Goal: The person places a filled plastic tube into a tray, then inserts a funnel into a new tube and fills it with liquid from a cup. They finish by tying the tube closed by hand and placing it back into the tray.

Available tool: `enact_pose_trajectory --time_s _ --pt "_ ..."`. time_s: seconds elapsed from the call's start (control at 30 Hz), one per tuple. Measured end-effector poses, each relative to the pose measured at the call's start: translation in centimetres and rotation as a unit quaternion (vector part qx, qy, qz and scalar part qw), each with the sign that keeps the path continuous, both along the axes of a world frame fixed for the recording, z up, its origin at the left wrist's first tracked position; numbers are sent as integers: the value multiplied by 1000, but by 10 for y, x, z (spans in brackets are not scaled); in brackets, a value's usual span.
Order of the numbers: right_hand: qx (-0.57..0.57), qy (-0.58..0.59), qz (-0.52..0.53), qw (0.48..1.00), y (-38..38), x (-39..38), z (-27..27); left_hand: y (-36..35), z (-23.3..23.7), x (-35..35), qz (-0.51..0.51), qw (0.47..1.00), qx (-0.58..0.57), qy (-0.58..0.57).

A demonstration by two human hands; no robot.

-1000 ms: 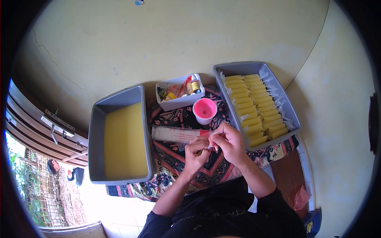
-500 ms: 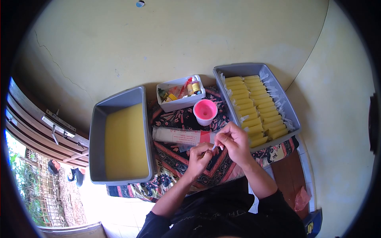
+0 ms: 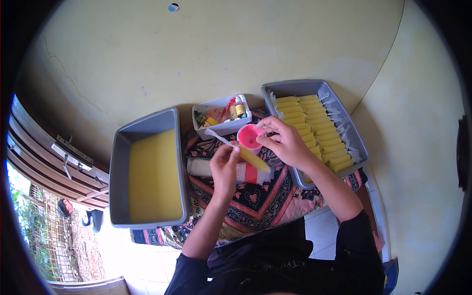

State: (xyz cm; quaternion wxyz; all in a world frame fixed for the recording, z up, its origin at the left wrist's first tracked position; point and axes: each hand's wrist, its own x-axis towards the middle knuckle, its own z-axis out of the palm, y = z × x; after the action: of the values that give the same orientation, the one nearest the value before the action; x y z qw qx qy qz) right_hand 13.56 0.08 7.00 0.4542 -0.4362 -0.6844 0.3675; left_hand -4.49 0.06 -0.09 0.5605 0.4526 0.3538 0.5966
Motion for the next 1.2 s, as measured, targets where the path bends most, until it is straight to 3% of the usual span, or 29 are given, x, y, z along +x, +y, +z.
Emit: enact_pose_trajectory --time_s 0.03,0.1,0.23,0.43,0.63,0.97,1.1,1.17,1.2 --pt "2 0 -1 1000 6 3 0 9 -2 0 27 999 9 -31" --pt "-9 -107 32 994 19 9 -6 21 -3 -1 42 998 15 -50" --pt "-40 -130 69 988 25 15 -13 36 -4 -3 58 990 -22 -123" --pt "-40 -61 -13 997 44 24 -51 40 -14 -1 29 974 -93 -202" --pt "-1 -35 -56 998 34 29 -40 35 -5 5 24 976 -75 -204" --pt "-56 35 -80 995 -6 87 -26 22 12 29 -107 994 -9 32" --pt "-63 7 -113 992 -21 122 -28 21 18 64 -147 985 30 88" --pt "-98 -34 -123 987 -32 137 -26 18 22 79 -138 964 62 218" --pt "-99 -33 -130 986 -39 143 -24 16 21 88 -134 962 102 216"
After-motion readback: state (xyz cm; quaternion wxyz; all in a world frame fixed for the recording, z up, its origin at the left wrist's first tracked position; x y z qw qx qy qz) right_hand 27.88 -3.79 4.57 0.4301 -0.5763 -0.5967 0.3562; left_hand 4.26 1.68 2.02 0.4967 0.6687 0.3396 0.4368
